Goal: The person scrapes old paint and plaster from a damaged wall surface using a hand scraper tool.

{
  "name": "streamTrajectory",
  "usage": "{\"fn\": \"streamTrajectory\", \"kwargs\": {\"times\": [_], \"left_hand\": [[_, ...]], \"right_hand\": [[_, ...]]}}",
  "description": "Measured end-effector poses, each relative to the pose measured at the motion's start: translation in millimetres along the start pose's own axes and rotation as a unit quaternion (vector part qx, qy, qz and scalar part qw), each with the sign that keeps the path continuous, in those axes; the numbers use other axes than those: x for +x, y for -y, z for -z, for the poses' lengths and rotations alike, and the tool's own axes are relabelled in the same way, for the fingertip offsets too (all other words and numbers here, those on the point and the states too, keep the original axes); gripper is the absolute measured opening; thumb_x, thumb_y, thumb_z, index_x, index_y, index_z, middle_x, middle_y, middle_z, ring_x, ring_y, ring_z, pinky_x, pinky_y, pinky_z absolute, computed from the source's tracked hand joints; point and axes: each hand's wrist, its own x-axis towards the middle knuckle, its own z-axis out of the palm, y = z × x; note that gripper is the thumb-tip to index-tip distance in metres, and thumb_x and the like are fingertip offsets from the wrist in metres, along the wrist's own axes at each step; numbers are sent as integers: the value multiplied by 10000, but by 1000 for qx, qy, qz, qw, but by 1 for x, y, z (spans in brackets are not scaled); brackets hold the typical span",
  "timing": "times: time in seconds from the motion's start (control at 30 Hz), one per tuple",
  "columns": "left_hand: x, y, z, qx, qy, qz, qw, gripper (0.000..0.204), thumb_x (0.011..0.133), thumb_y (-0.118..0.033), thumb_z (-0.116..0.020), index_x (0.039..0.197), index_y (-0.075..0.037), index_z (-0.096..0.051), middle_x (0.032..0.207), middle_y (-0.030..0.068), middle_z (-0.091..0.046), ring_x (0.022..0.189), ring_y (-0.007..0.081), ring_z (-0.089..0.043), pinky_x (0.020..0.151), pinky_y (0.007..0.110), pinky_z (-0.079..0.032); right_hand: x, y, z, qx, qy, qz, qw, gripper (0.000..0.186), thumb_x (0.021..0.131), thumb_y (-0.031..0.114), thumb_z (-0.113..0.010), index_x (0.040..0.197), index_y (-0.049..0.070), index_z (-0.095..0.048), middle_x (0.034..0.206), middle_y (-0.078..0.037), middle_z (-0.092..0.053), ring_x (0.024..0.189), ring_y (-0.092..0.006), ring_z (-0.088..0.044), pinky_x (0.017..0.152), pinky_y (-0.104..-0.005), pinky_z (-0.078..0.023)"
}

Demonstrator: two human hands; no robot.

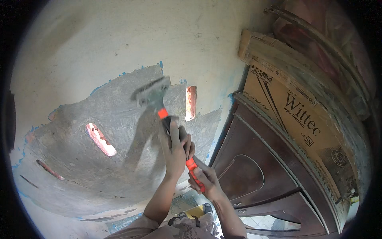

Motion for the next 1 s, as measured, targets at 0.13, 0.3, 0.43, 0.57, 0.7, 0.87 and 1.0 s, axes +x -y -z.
{"fn": "streamTrajectory", "kwargs": {"times": [0.13, 0.3, 0.43, 0.57, 0.7, 0.87, 1.0], "left_hand": [[5, -9, -5, -4, 20, -11, 1000, 182, 1119, -281, -427, 1108, -112, -361, 645, -21, -370, 406, 51, -324, 338, 235, -310], [-8, -7, 1, 31, 2, 13, 999, 188, 1118, -287, -429, 1115, -108, -372, 665, -20, -379, 409, 49, -319, 344, 238, -323], [12, -18, -10, 27, 19, -22, 999, 239, 1104, -335, -455, 1080, -107, -386, 623, -28, -343, 402, 60, -318, 348, 247, -318], [-4, -16, -7, 39, -12, -13, 999, 233, 1095, -337, -469, 1105, -112, -411, 602, -31, -318, 394, 67, -296, 346, 252, -302], [7, -22, -12, 22, 4, -6, 1000, 229, 1095, -338, -469, 1138, -121, -410, 617, -37, -321, 425, 67, -312, 352, 254, -290], [5, -15, -12, 10, 12, -13, 1000, 201, 1104, -309, -451, 1095, -120, -383, 642, -28, -347, 427, 58, -317, 350, 248, -304], [6, -19, -14, -1, 27, -3, 1000, 194, 1109, -286, -443, 1084, -114, -358, 648, -21, -366, 414, 52, -313, 346, 243, -323]], "right_hand": [[2, 13, -4, -7, 13, 9, 1000, 654, 1045, 441, -548, 1517, 10, -410, 564, -10, -414, 441, -82, -361, 457, -240, -330], [-5, -2, -4, 25, 1, -10, 1000, 650, 1044, 437, -553, 1524, 26, -401, 571, 3, -406, 451, -72, -354, 449, -231, -318], [12, 16, -4, 23, 34, 3, 999, 623, 1054, 411, -544, 1536, 46, -393, 578, 8, -401, 452, -72, -342, 442, -223, -310], [-5, 3, -12, 28, 2, -4, 1000, 599, 1067, 393, -519, 1541, 50, -388, 576, 6, -400, 446, -72, -334, 435, -224, -309], [2, 11, -12, 33, 13, 3, 999, 610, 1069, 380, -514, 1564, 55, -367, 571, -1, -398, 447, -78, -336, 432, -233, -308], [-2, 17, -12, 28, 12, 4, 1000, 625, 1061, 395, -529, 1554, 43, -377, 565, -2, -394, 450, -75, -335, 431, -234, -304], [1, 18, -9, 26, 15, 7, 1000, 637, 1052, 413, -544, 1545, 41, -388, 561, -1, -391, 452, -73, -334, 430, -231, -298]]}}
